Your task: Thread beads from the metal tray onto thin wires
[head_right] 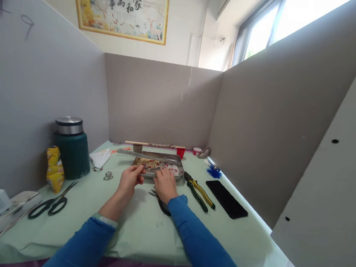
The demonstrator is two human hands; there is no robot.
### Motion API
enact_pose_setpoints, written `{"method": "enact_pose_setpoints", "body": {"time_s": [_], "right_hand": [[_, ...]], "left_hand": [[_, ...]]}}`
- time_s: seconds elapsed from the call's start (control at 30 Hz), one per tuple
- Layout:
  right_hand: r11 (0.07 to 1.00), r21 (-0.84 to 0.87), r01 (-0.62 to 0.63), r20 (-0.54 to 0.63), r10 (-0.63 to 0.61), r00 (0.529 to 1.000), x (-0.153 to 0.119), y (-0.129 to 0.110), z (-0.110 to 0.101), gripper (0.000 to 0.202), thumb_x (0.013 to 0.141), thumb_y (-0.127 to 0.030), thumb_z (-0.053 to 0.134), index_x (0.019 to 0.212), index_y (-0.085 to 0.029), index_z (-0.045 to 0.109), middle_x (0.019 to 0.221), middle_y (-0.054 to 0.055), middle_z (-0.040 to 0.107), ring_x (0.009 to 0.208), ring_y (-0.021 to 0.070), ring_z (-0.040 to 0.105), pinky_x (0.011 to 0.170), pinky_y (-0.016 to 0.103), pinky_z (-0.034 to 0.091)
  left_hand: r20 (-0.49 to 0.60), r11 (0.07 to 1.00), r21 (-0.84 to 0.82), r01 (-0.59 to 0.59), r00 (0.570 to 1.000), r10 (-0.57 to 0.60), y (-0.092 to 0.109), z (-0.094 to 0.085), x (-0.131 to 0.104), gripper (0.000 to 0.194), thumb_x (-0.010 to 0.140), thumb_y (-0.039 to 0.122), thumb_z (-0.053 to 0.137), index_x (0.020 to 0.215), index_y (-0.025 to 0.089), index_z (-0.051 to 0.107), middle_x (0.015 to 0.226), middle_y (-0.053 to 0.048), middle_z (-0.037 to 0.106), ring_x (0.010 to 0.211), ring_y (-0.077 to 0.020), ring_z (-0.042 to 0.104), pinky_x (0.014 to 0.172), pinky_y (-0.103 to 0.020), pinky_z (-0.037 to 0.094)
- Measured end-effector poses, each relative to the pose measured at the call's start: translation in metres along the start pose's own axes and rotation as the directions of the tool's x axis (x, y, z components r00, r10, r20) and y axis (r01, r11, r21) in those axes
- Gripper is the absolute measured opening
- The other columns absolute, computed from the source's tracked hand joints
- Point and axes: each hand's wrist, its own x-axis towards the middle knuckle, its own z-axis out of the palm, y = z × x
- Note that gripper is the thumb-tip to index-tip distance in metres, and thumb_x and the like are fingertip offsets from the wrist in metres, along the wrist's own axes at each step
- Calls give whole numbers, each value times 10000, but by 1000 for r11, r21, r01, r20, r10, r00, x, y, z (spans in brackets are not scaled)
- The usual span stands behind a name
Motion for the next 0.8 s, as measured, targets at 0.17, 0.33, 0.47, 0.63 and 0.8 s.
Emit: {"method": "enact_pose_setpoints", "body": {"time_s": [0.17, 0.33, 0.47, 0.63, 0.8], "right_hand": [[996, 85, 20, -48, -15, 999, -13, -3, -7, 129, 830, -145, 447, 796, -172, 568, 795, 64, 582, 797, 196, 489, 720, 302, 339], [962, 272, 16, -1, -16, 1000, -19, 2, -19, 124, 820, -216, 486, 773, -163, 588, 777, 60, 598, 796, 183, 515, 731, 285, 361], [850, 465, -247, 195, 174, 965, 0, 32, -33, 337, 904, -315, 313, 900, -163, 613, 815, 43, 642, 708, 146, 573, 639, 241, 406], [870, 191, -454, 462, 329, 824, 32, 66, -36, 190, 749, -267, 554, 640, -148, 655, 576, 50, 615, 587, 165, 573, 549, 240, 386], [897, 162, -411, 560, 259, 787, 46, 54, -9, 147, 456, -145, 769, 484, -166, 627, 515, 28, 598, 583, 170, 575, 552, 228, 398]], "left_hand": [[62, 1000, 26, -4, 998, 3, -2, 2, -2, 314, 603, 387, 660, 716, 134, 511, 635, 11, 574, 380, -54, 450, 372, -196, 346], [98, 997, 74, -39, 995, 32, -4, 4, -3, 293, 617, 393, 640, 681, 139, 509, 603, 20, 563, 363, -61, 444, 355, -199, 332], [90, 992, 123, -23, 996, 12, -3, 4, -5, 260, 635, 372, 622, 663, 139, 511, 587, 12, 567, 350, -64, 438, 349, -202, 328], [83, 988, 156, 11, 996, -25, -1, 4, -6, 233, 649, 350, 604, 640, 144, 497, 563, 12, 558, 340, -68, 436, 343, -205, 324], [22, 990, 141, 21, 999, -25, -1, 3, -3, 210, 650, 328, 600, 670, 144, 502, 556, 21, 555, 339, -65, 429, 338, -196, 312]]}}
